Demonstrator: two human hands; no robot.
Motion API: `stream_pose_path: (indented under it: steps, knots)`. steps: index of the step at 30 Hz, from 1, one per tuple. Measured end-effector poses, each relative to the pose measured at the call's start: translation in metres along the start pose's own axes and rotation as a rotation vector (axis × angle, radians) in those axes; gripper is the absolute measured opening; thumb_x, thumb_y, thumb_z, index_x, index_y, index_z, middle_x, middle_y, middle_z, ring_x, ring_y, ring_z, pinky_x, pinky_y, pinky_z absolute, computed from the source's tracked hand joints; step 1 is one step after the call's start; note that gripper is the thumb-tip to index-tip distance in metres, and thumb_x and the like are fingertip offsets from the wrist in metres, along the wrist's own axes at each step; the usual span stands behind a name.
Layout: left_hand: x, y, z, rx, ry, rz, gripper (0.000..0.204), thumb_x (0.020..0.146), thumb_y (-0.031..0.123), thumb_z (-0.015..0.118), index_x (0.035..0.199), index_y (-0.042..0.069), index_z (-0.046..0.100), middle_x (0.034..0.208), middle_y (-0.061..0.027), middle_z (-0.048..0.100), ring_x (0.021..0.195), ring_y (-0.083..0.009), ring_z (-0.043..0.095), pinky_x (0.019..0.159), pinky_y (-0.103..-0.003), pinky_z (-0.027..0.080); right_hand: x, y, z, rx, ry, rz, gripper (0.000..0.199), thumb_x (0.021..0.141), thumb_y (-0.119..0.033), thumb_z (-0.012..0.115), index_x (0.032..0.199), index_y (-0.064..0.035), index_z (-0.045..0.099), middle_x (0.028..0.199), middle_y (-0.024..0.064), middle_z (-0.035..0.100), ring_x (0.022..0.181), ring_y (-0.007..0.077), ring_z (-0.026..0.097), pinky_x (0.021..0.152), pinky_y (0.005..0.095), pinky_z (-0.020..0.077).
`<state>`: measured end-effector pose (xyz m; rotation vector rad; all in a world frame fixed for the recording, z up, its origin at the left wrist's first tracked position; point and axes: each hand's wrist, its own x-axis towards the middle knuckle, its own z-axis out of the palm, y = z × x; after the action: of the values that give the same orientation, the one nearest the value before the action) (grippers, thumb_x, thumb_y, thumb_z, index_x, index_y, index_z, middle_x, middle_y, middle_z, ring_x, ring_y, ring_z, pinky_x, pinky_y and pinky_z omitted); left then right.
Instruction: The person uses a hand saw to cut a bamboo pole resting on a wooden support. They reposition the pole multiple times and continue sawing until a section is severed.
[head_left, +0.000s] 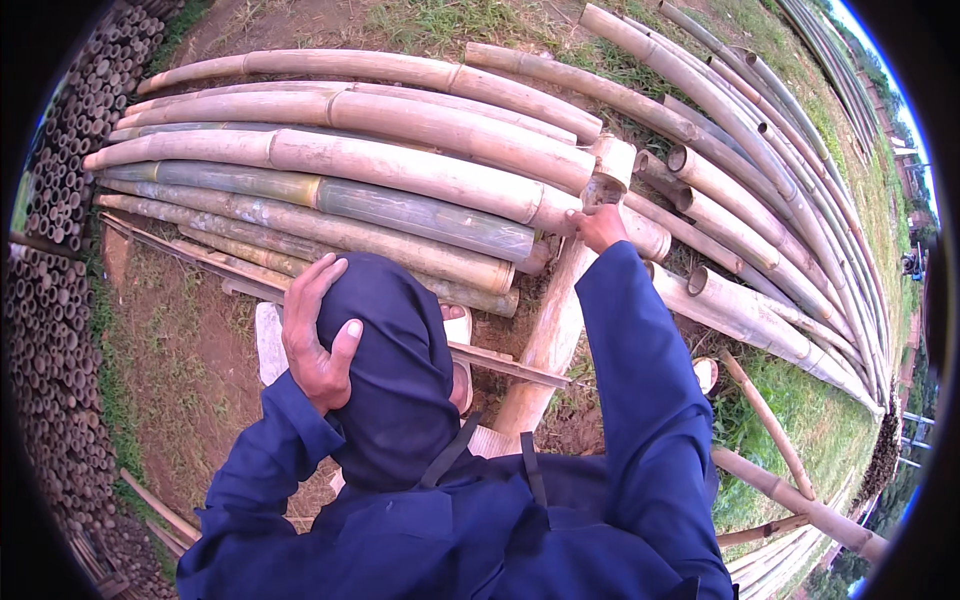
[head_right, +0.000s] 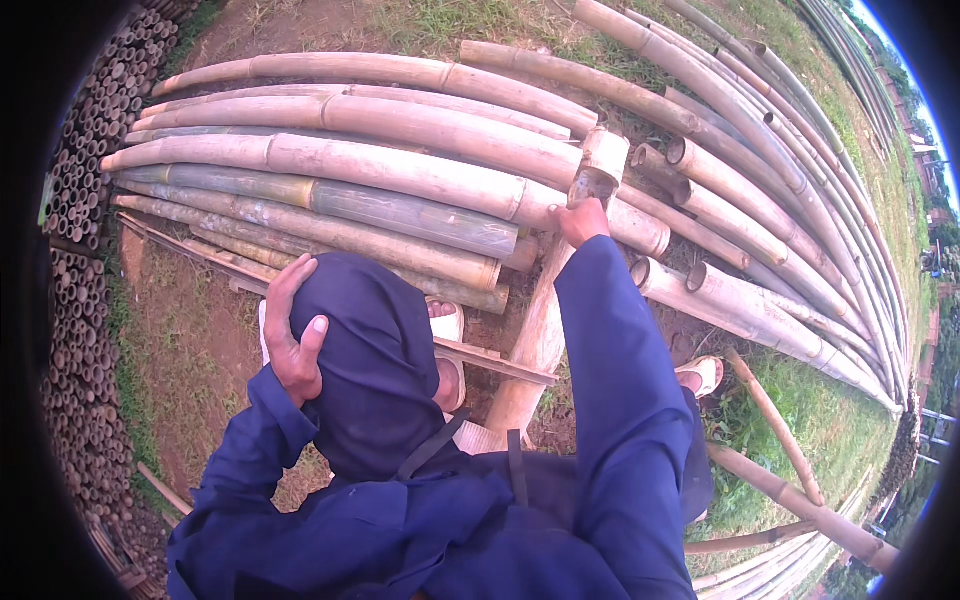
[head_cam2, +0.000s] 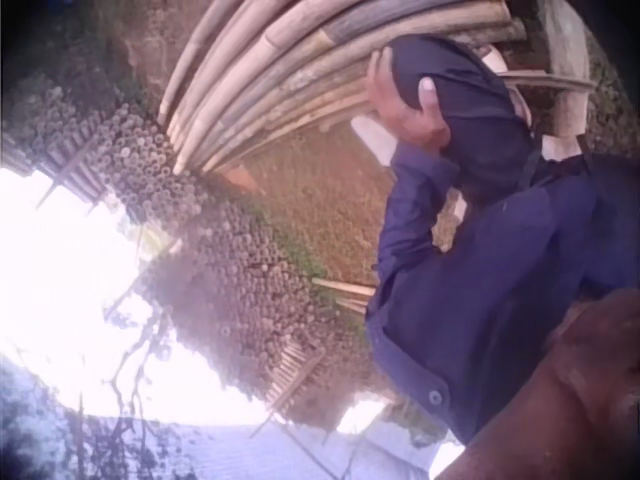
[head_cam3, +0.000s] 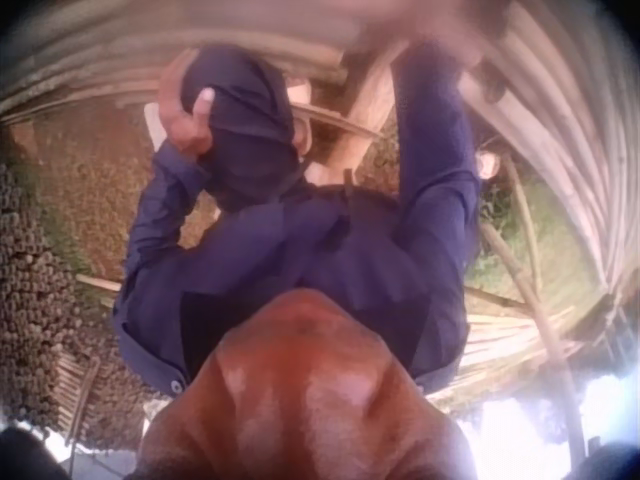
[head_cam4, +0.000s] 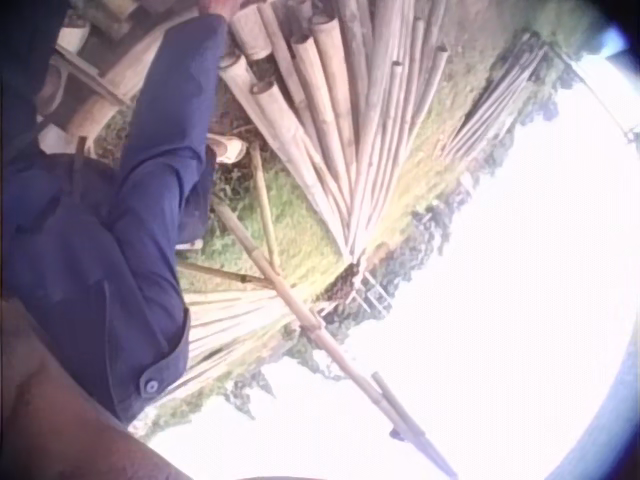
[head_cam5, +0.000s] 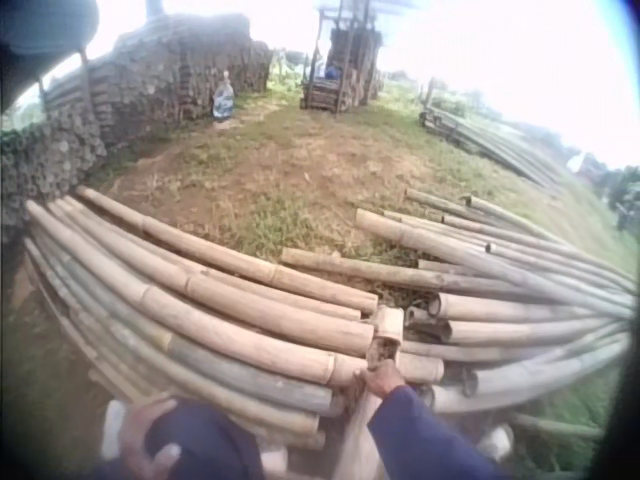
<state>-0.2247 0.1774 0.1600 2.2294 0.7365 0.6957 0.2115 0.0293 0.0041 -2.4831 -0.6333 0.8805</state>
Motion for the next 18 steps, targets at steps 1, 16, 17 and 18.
stream_pose_path:
  steps: [1, 16, 17, 18]
  knots:
    - [0.002, -0.001, 0.000, 0.003, 0.003, 0.000, 0.059, 0.090, 0.030, 0.059, 0.139, -0.003, 0.056, 0.143, -0.0256, 0.054, 0.133, -0.0413, 0.050, 0.116, -0.047, 0.034, -0.003, 0.000, 0.004, 0.057, 0.022, -0.004, 0.050, 0.089, -0.037, 0.074, 0.115, 0.0046, 0.073, 0.105, 0.0284, 0.074, 0.106, 0.0391, 0.072, 0.095, 0.0435, 0.0527]
    - [0.006, -0.009, -0.007, -0.017, 0.007, -0.006, 0.060, 0.089, 0.033, 0.062, 0.138, 0.000, 0.058, 0.140, -0.0238, 0.055, 0.129, -0.0415, 0.053, 0.114, -0.048, 0.037, -0.002, 0.010, 0.054, 0.739, 0.351, 0.120, 0.044, 0.088, -0.031, 0.079, 0.110, 0.0054, 0.073, 0.085, 0.0078, 0.063, 0.073, 0.0161, 0.058, 0.066, 0.0312, 0.0431]
    - [0.008, -0.008, -0.006, -0.033, -0.003, 0.007, 0.059, 0.089, 0.033, 0.062, 0.138, 0.000, 0.058, 0.141, -0.0235, 0.055, 0.129, -0.0414, 0.053, 0.114, -0.048, 0.037, -0.006, 0.008, 0.049, 0.825, 0.375, 0.129, 0.031, 0.089, -0.024, 0.080, 0.104, 0.0026, 0.072, 0.062, -0.0033, 0.050, 0.049, 0.0070, 0.044, 0.043, 0.0259, 0.0336]
    - [0.011, -0.006, -0.006, -0.076, -0.001, 0.015, 0.056, 0.092, 0.032, 0.060, 0.138, -0.001, 0.058, 0.138, -0.0233, 0.057, 0.128, -0.0400, 0.054, 0.114, -0.046, 0.038, 0.004, 0.023, 0.048, 0.871, 0.371, 0.113, 0.028, 0.088, -0.021, 0.081, 0.102, 0.0015, 0.072, 0.064, -0.0029, 0.051, 0.048, 0.0071, 0.043, 0.043, 0.0264, 0.0333]
